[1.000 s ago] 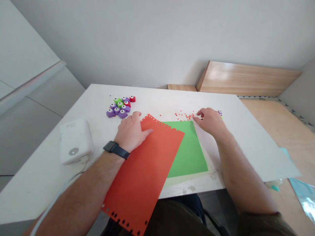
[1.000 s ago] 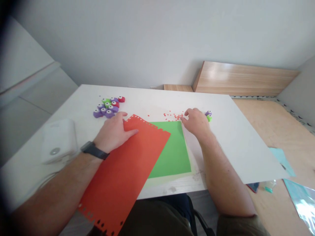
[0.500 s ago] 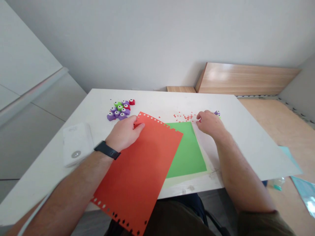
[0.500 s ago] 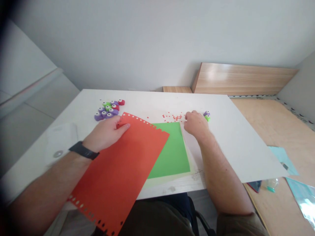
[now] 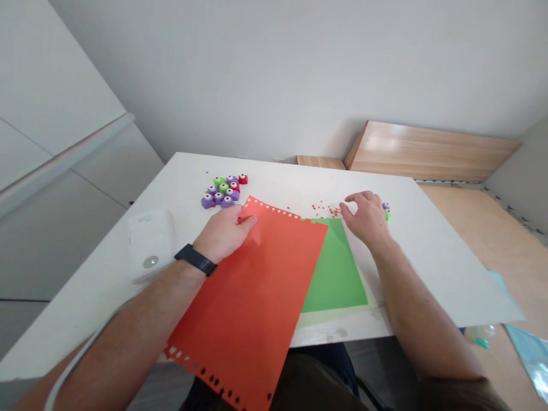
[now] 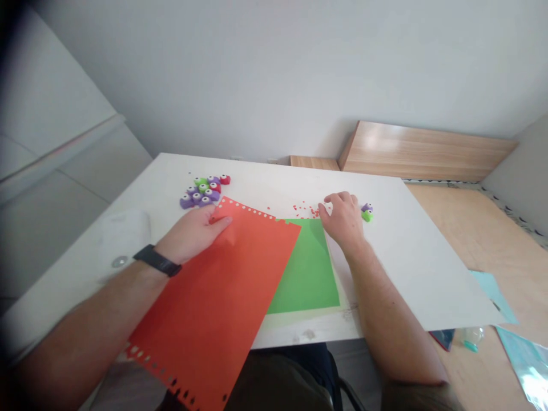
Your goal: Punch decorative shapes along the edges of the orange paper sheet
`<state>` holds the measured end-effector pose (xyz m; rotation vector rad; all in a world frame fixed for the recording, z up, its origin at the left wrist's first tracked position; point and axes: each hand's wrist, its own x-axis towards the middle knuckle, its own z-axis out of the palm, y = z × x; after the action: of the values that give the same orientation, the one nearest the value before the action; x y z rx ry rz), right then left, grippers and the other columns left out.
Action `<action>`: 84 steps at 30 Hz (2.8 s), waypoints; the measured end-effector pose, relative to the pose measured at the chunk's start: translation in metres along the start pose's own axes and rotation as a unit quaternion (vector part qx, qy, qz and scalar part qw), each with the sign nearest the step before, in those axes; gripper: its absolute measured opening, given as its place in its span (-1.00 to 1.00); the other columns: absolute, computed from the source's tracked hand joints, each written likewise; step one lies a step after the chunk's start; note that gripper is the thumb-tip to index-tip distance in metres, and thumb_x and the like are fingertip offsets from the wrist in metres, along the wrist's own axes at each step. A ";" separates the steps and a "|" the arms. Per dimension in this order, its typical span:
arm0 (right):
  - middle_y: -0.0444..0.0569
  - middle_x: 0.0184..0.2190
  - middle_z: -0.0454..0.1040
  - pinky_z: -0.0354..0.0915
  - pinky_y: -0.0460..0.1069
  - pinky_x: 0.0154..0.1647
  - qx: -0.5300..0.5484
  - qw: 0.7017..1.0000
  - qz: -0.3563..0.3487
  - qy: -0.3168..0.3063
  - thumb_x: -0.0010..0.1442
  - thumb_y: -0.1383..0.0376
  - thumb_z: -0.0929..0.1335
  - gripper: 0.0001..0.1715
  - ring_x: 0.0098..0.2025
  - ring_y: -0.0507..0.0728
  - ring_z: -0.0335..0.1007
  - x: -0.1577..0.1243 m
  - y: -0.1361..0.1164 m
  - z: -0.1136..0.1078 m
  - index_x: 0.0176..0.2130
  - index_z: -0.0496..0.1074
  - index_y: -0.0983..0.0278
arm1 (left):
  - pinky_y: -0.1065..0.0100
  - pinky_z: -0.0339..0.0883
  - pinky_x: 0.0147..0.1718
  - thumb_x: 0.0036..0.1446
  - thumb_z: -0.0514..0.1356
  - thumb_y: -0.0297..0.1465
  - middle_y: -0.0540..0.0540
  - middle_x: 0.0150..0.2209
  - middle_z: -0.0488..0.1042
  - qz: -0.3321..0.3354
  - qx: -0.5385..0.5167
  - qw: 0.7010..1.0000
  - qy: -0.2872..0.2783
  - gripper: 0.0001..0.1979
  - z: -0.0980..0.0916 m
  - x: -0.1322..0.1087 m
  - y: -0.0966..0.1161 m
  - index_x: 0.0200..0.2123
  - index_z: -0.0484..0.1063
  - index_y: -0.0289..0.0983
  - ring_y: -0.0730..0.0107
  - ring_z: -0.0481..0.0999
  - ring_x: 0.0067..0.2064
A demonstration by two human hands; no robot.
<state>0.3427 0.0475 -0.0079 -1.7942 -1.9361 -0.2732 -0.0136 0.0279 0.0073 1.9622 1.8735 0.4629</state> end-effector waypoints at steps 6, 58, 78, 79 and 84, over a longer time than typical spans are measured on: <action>0.15 -0.09 0.51 0.25 0.19 0.16 0.046 0.998 -0.028 0.015 0.33 0.15 0.33 -0.72 0.04 0.34 0.35 -0.002 -0.011 0.002 -0.12 0.55 0.24 | 0.29 0.26 -0.34 0.26 0.08 -0.19 -0.13 -0.31 0.60 0.005 0.011 1.000 -0.007 -0.74 -0.015 -0.001 0.006 -0.27 0.46 -0.22 0.16 0.55 -0.27; 0.13 0.03 0.45 0.25 0.26 0.17 0.086 0.974 -0.186 -0.092 0.27 0.40 0.30 -0.53 0.07 0.33 0.27 -0.019 -0.036 0.024 0.12 0.55 0.18 | 0.30 0.32 -0.24 0.27 0.06 -0.20 -0.20 -0.17 0.63 -0.034 -0.023 0.998 -0.038 -0.71 0.008 0.001 -0.006 -0.23 0.47 -0.26 0.12 0.58 -0.13; 0.10 -0.07 0.55 0.31 0.12 0.11 0.224 0.933 -0.223 -0.169 0.31 0.21 0.39 -0.66 -0.03 0.20 0.45 0.047 -0.166 0.029 0.05 0.53 0.26 | 0.24 0.34 -0.21 0.33 0.01 -0.26 -0.31 -0.11 0.63 -0.004 -0.030 0.999 -0.034 -0.69 0.020 -0.001 -0.013 -0.15 0.49 -0.29 0.08 0.62 -0.12; 0.10 -0.06 0.55 0.31 0.11 0.11 0.220 0.929 -0.234 -0.186 0.31 0.20 0.40 -0.64 -0.04 0.19 0.46 0.053 -0.180 0.034 0.06 0.53 0.27 | 0.24 0.35 -0.20 0.33 0.01 -0.26 -0.31 -0.11 0.63 -0.002 -0.032 0.999 -0.034 -0.69 0.021 -0.001 -0.013 -0.14 0.49 -0.30 0.08 0.62 -0.11; 0.11 0.00 0.56 0.26 0.12 0.18 0.172 0.921 -0.277 -0.212 0.30 0.22 0.41 -0.62 0.03 0.22 0.44 0.071 -0.234 0.066 0.08 0.55 0.27 | 0.28 0.38 -0.12 0.33 0.04 -0.31 -0.29 -0.07 0.64 0.013 -0.037 0.999 -0.034 -0.69 0.024 0.003 -0.016 -0.05 0.51 -0.31 0.12 0.63 -0.04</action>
<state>0.0982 0.1125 0.0097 -1.1094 -2.5826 0.2923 -0.0160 0.0303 -0.0219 1.9304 1.7664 0.4599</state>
